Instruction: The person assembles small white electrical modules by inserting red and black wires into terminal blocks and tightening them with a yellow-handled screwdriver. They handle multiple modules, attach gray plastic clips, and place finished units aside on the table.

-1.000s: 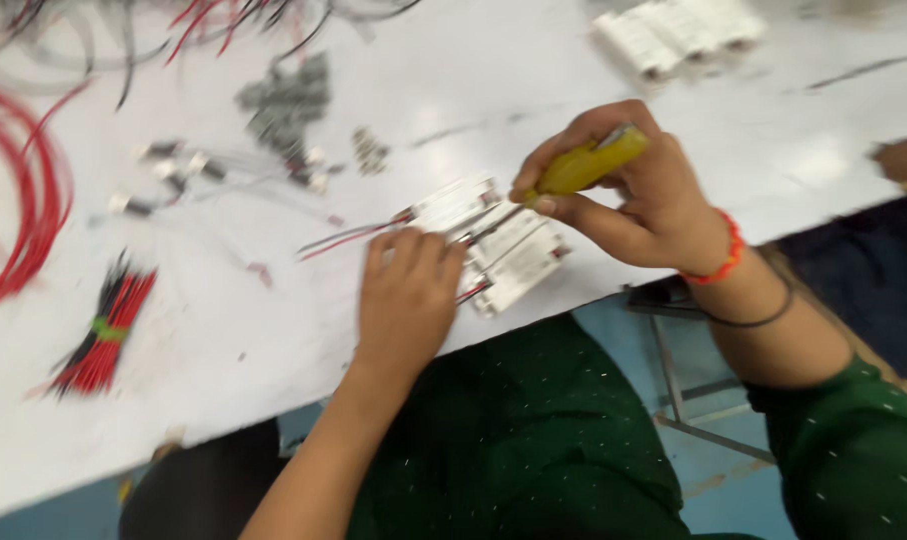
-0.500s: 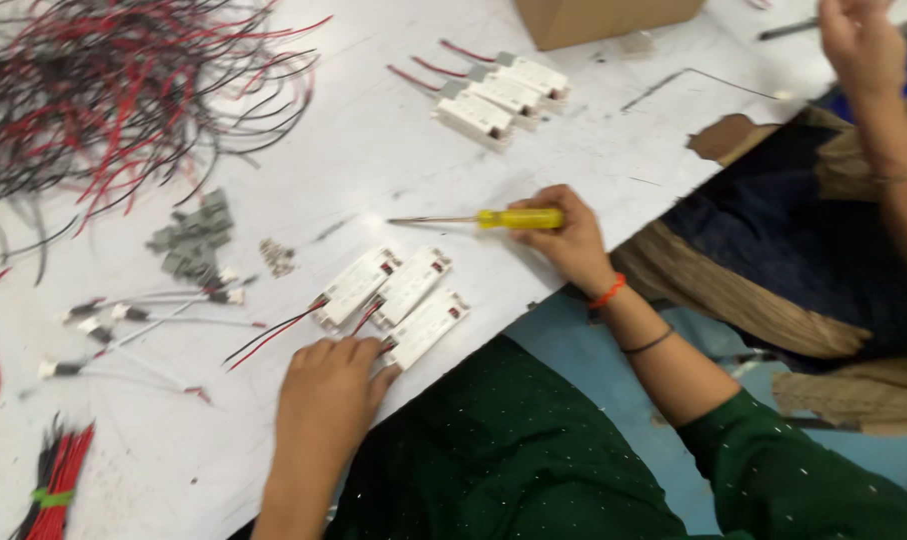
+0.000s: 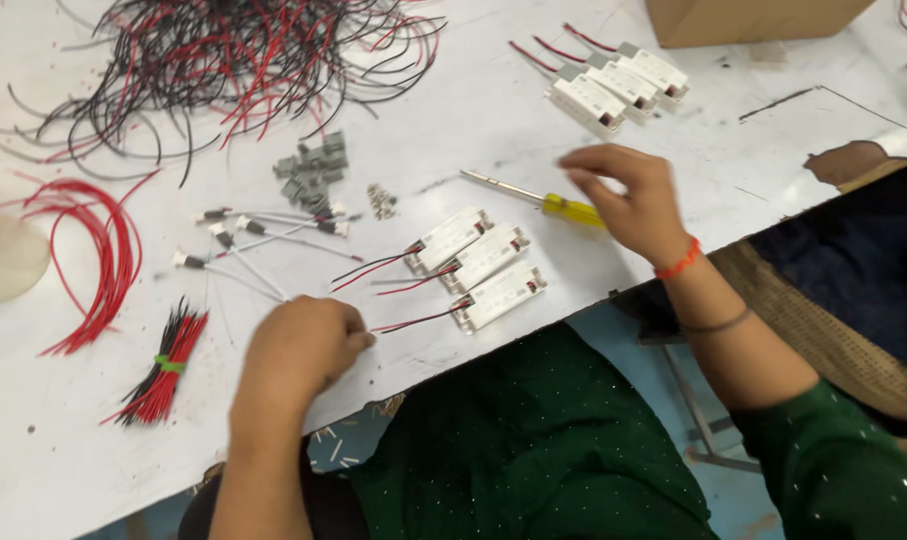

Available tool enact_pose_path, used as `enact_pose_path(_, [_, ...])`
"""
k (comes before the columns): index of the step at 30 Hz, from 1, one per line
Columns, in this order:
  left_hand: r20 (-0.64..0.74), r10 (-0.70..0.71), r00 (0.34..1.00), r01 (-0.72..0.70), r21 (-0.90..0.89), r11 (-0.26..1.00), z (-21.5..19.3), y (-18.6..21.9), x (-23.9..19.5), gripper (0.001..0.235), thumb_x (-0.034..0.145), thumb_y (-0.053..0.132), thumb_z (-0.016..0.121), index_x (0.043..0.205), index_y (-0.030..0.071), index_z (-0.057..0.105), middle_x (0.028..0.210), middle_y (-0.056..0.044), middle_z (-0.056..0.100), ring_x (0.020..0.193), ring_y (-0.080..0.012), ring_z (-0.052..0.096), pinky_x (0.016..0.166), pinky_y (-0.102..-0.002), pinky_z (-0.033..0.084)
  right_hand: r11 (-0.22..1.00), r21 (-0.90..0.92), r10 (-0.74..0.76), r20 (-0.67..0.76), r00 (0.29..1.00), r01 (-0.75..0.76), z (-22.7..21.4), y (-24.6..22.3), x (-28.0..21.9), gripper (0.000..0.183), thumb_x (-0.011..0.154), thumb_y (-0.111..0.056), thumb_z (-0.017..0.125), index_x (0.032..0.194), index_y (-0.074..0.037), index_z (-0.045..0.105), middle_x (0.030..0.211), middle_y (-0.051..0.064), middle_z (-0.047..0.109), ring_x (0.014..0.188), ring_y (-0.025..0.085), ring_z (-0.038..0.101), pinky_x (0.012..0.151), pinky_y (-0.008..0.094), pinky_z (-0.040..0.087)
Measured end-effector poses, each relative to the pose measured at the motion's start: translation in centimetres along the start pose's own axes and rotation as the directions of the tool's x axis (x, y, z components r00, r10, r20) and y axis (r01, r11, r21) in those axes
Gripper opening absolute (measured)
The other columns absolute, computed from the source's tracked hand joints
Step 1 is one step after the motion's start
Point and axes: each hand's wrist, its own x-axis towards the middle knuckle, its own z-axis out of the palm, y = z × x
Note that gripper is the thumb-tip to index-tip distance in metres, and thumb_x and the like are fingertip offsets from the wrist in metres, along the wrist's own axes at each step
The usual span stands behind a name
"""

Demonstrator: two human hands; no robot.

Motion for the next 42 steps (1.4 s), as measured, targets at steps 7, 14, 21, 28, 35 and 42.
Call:
enact_pose_path(7, [-0.666, 0.212, 0.715, -0.284, 0.001, 0.959, 1.0, -0.1, -1.0, 0.025, 0.084, 0.03, 0.078, 0.098, 0.009, 0.077, 0.095, -0.01, 0.073, 0.091, -0.0324, 0.067, 0.081, -0.045, 0.053, 0.941, 0.196, -0.328, 0.329, 0.885, 0.275, 14.1, -3.4, 10.7, 0.018, 0.097, -0.002, 0.069, 0.114, -0.003, 0.073, 0.105, 0.011, 0.074, 0.091, 0.023, 0.076, 0.082, 0.032, 0.061])
enact_pose_path(14, [-0.463, 0.515, 0.721, -0.556, 0.055, 0.829, 5.7, 3.9, 1.2, 0.022, 0.076, 0.024, 0.08, 0.093, 0.012, 0.076, 0.089, -0.008, 0.07, 0.089, -0.0294, 0.067, 0.08, -0.045, 0.054, 0.907, -0.111, -0.331, 0.409, 0.85, 0.406, 23.5, -1.8, 15.5, 0.019, 0.083, -0.013, 0.085, 0.1, -0.01, 0.076, 0.098, 0.01, 0.067, 0.093, 0.03, 0.067, 0.079, 0.042, 0.056])
enact_pose_path(21, [-0.621, 0.34, 0.706, -0.526, -0.139, 0.839, 3.3, 3.5, 0.4, 0.028, 0.086, 0.024, 0.078, 0.105, 0.005, 0.073, 0.098, -0.012, 0.071, 0.091, -0.0314, 0.069, 0.076, -0.043, 0.055, 0.922, 0.349, -0.03, 0.492, 0.87, -0.166, 12.0, -2.4, 10.2, 0.012, 0.098, -0.008, 0.072, 0.108, -0.003, 0.069, 0.107, 0.003, 0.068, 0.099, 0.013, 0.067, 0.09, 0.03, 0.06])
enact_pose_path(28, [-0.635, 0.192, 0.749, -0.64, -0.616, 0.459, 4.2, 6.7, 0.4, 0.031, 0.089, 0.018, 0.076, 0.115, 0.002, 0.072, 0.104, -0.011, 0.072, 0.088, -0.017, 0.076, 0.075, -0.028, 0.063, 0.457, 0.587, 0.03, 0.741, 0.671, -0.668, 4.7, -6.5, 0.1, 0.011, 0.101, -0.004, 0.063, 0.107, 0.003, 0.068, 0.104, 0.013, 0.072, 0.096, 0.021, 0.071, 0.087, 0.033, 0.06])
enact_pose_path(35, [-0.097, 0.094, 0.991, -0.114, -0.973, 0.202, 6.3, 7.1, 1.4, 0.034, 0.083, 0.029, 0.084, 0.082, -0.003, 0.076, 0.073, -0.007, 0.071, 0.067, -0.0091, 0.063, 0.06, -0.024, 0.05, 0.932, 0.225, -0.344, 0.292, 0.892, 0.285, 3.8, -9.6, -3.5, 0.032, 0.083, -0.006, 0.082, 0.111, 0.001, 0.069, 0.119, 0.014, 0.068, 0.108, 0.026, 0.07, 0.092, 0.032, 0.057])
enact_pose_path(42, [-0.495, 0.155, 0.855, -0.435, -0.521, 0.734, 7.1, 5.7, 1.1, 0.023, 0.089, 0.033, 0.076, 0.094, 0.01, 0.08, 0.087, -0.005, 0.074, 0.076, -0.019, 0.067, 0.065, -0.031, 0.051, 0.962, 0.222, -0.233, 0.367, 0.901, 0.158, 4.9, -7.3, -2.9, 0.026, 0.081, -0.009, 0.088, 0.103, -0.007, 0.076, 0.115, 0.006, 0.076, 0.105, 0.02, 0.073, 0.088, 0.031, 0.059])
